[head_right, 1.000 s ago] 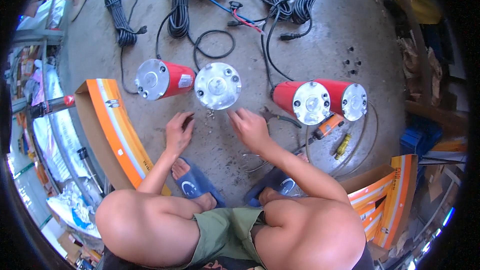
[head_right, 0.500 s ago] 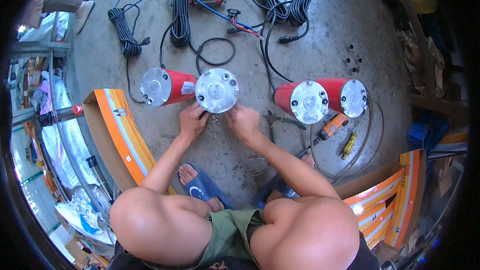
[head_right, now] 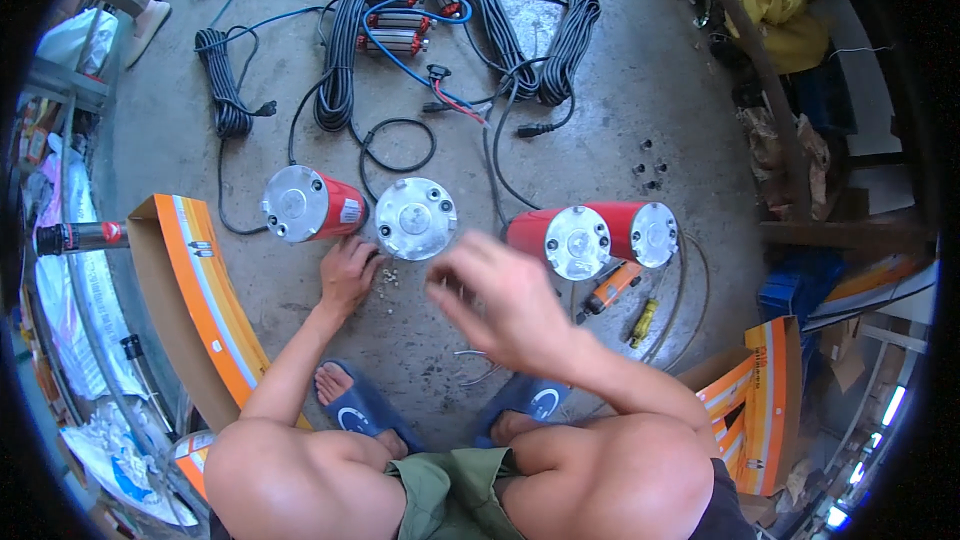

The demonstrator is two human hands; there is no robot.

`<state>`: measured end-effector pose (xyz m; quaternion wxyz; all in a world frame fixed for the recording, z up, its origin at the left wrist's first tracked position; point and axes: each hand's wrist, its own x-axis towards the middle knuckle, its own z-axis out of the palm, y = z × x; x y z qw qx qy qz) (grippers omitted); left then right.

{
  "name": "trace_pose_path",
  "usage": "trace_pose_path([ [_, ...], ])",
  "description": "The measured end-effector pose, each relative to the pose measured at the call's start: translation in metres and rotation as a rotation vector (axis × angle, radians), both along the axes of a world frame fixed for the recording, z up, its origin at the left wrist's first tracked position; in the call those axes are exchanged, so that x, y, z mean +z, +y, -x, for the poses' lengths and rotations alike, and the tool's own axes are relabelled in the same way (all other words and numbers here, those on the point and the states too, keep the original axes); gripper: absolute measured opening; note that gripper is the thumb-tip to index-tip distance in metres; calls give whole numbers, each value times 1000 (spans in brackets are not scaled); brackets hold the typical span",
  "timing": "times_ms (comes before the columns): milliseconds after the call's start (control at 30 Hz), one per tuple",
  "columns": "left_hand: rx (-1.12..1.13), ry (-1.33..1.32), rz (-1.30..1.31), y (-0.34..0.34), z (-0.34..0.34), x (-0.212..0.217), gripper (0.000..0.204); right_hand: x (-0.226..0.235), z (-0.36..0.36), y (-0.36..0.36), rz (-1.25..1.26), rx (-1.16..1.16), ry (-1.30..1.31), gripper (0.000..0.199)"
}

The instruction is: The person assembles components of cylindrical red motors by picking up small metal parts from a bin, positioning them on the motor housing, and securing them using a screwdriver.

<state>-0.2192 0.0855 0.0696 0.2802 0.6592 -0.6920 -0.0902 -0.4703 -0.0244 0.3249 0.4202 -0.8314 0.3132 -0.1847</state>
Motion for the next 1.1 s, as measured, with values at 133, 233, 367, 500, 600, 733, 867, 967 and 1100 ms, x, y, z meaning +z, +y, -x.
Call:
trace_pose_path([
  [133,26,16,8,1,-3,-2,16,12,-15,-53,62,-102,82,14],
  [233,21,29,0,-4,0,-1,17,3,-19,-63,93,-99,166,13],
  [367,22,51,3,-2,1,-1,16,3,-22,-58,150,-148,214,12],
  [500,370,433,16,20,2,30,13,2,-24,-58,114,-176,196,12],
  [600,610,913,65,32,-14,95,13,6,-26,-57,37,-196,204,15],
  [733,554,1195,183,11,-42,164,13,6,-17,-69,-138,-217,262,19],
  [867,429,1243,131,-14,-58,209,13,8,-16,-81,-279,-236,153,20],
  [967,369,1145,11,-20,-67,213,11,13,-32,-88,-242,-181,106,21],
  [1100,363,1058,-96,-25,-62,216,11,17,-68,-83,-58,50,59,16],
])
